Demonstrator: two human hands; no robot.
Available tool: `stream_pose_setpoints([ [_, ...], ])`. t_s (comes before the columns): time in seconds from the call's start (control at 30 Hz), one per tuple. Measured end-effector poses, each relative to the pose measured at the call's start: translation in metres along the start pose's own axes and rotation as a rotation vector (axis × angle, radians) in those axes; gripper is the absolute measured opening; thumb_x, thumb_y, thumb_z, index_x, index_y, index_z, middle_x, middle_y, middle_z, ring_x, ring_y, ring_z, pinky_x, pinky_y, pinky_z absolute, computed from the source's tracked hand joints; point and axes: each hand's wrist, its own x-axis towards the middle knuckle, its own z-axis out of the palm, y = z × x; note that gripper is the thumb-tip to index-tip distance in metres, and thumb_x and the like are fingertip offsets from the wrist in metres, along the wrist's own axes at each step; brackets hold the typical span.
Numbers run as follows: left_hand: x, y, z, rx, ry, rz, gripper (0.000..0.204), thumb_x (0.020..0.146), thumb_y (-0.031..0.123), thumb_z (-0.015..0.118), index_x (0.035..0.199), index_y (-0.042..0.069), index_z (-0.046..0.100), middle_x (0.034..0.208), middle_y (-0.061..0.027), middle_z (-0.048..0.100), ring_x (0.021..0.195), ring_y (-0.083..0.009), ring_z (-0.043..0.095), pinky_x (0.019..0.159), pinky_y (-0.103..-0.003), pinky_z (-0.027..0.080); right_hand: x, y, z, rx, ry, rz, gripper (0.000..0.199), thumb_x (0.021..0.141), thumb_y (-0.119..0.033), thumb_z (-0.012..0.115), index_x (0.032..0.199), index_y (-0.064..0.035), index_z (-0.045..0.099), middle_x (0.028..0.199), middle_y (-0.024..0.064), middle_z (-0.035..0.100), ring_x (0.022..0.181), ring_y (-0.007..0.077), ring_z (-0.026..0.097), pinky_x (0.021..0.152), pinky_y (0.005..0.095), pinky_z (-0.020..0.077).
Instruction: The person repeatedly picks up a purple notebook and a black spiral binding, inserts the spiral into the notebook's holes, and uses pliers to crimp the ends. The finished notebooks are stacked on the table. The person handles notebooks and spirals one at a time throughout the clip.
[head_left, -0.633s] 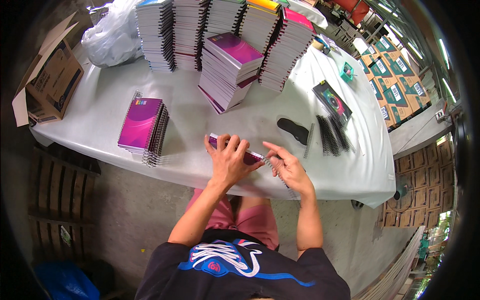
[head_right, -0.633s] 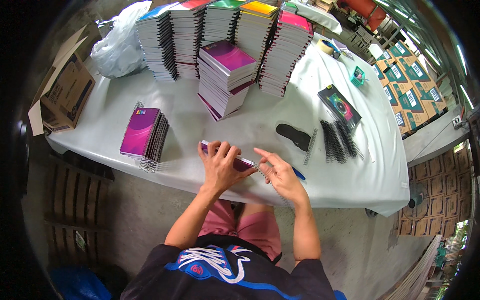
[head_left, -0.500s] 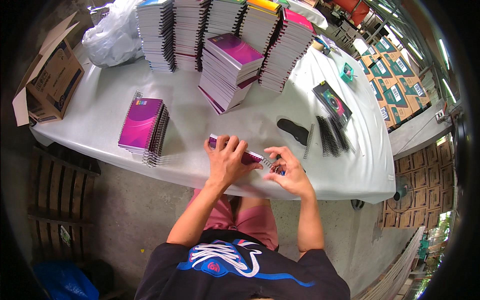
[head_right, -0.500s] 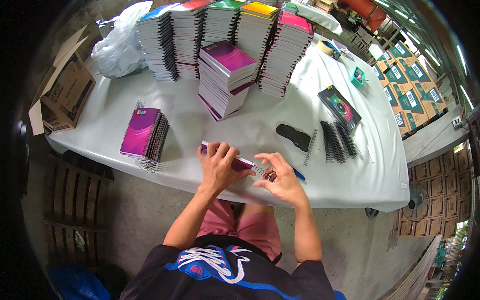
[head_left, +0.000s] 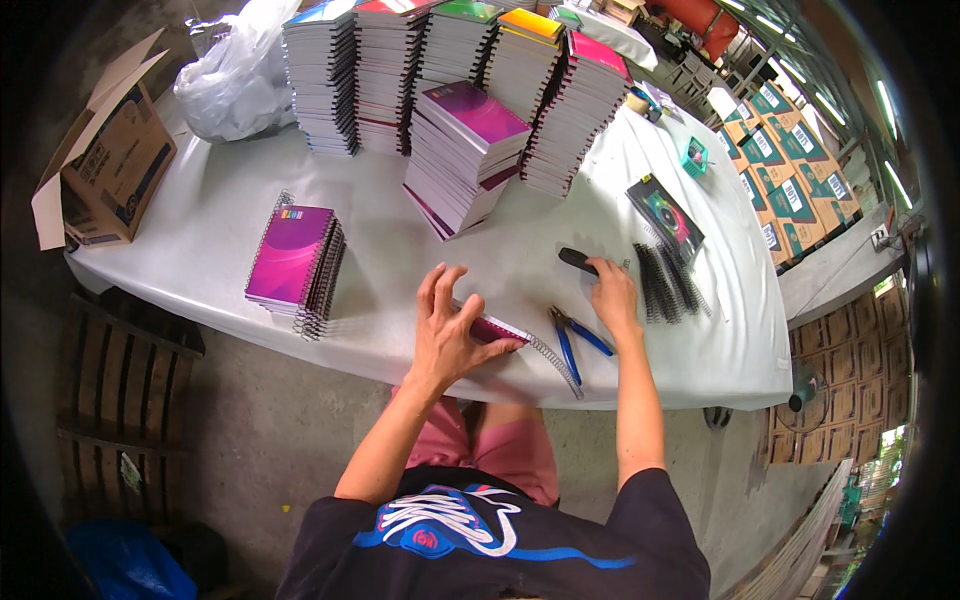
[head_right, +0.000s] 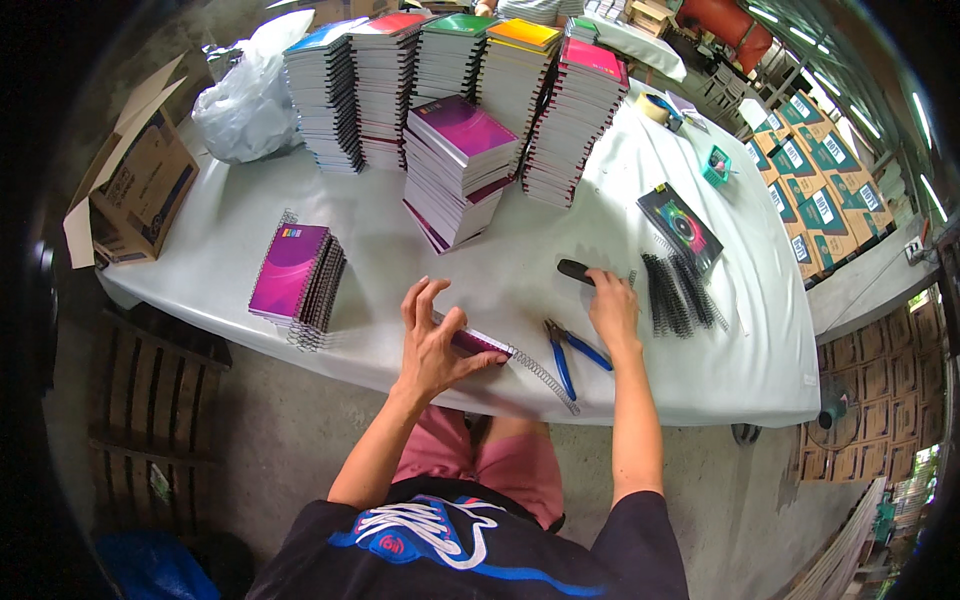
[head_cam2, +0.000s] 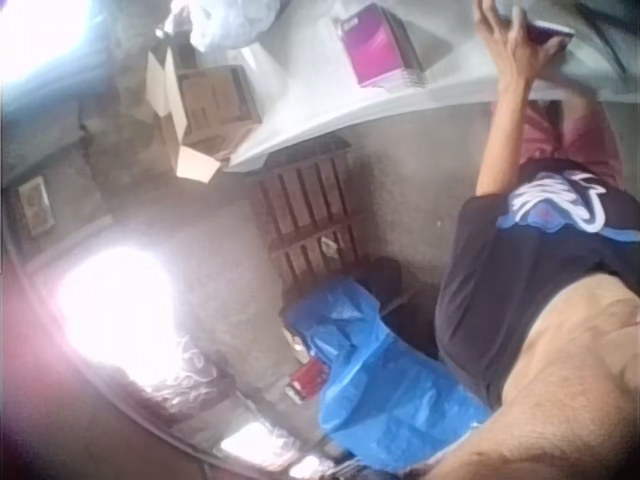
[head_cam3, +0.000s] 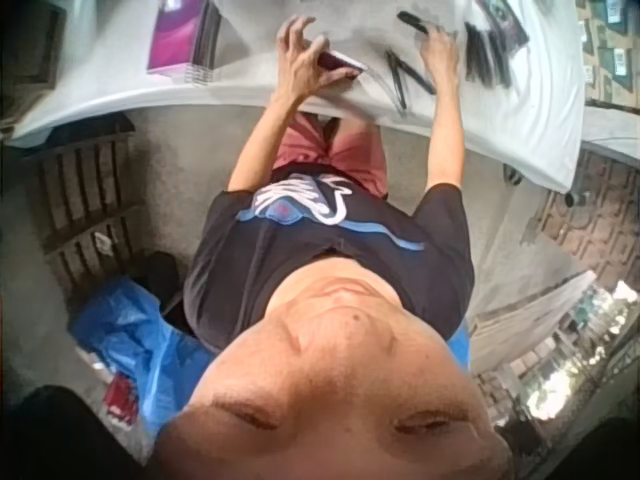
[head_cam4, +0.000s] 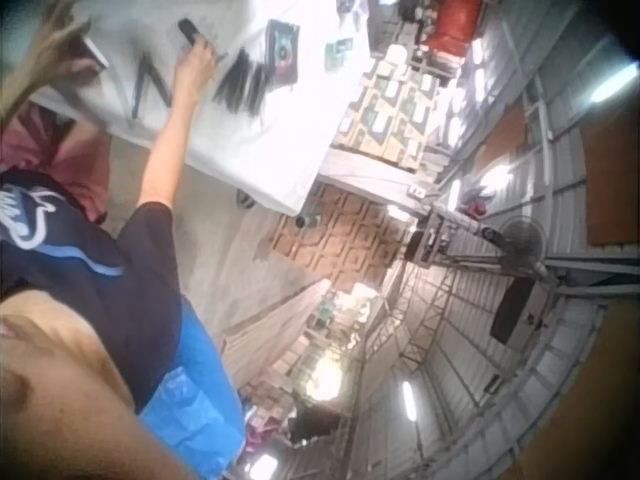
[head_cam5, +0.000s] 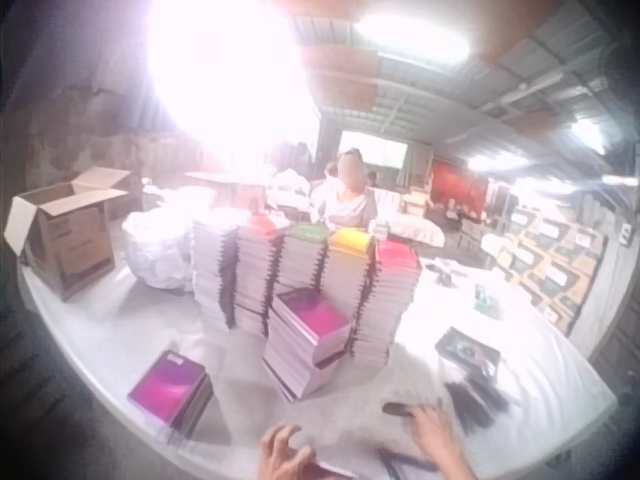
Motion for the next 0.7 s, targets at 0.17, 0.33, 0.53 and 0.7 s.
stream_pose_setpoints([
  [0.17,-0.006,-0.001,-0.001,-0.046,-0.024,-0.049,0.061,0.052,0.054,0.084,0.068,0.005,0.051,0.125,-0.0163,0.041,0.129,-0.0418,0.022,0.100,-0.049,0.032,-0.019,-0.018,-0.015,1.227,-0.133,0.081,0.037,0.064,0.015,0.056,0.096,-0.0004,0.067,0.095,0.0103,0.069,0.089,0.0196,0.065,0.075,0.0296,0.0503],
  [0.33,-0.003,0.000,-0.005,-0.072,-0.047,-0.044,0.060,0.051,0.052,0.085,0.067,0.006,0.050,0.125,-0.0173,0.041,0.130,-0.0420,0.018,0.100,-0.049,0.031,-0.040,-0.061,-0.026,1.125,-0.365,0.045,0.027,0.059,0.018,0.059,0.078,0.0016,0.071,0.086,0.0120,0.069,0.078,0.0181,0.065,0.076,0.0275,0.0513],
  [0.53,0.002,-0.003,-0.001,-0.110,-0.035,-0.030,0.060,0.052,0.051,0.085,0.066,0.006,0.050,0.126,-0.0181,0.040,0.131,-0.0428,0.017,0.101,-0.051,0.029,-0.027,-0.068,-0.028,1.083,-0.278,-0.152,0.031,0.058,0.018,0.060,0.079,-0.0014,0.073,0.080,0.0067,0.066,0.074,0.0140,0.062,0.068,0.0250,0.0487],
  [0.7,0.000,-0.008,-0.002,-0.083,-0.089,-0.004,0.060,0.050,0.051,0.085,0.067,0.005,0.050,0.127,-0.0186,0.039,0.131,-0.0437,0.017,0.102,-0.052,0.027,-0.028,-0.078,-0.042,1.113,-0.317,-0.314,0.031,0.059,0.015,0.066,0.081,-0.0063,0.074,0.079,0.0048,0.064,0.074,0.0132,0.061,0.065,0.0247,0.0470],
])
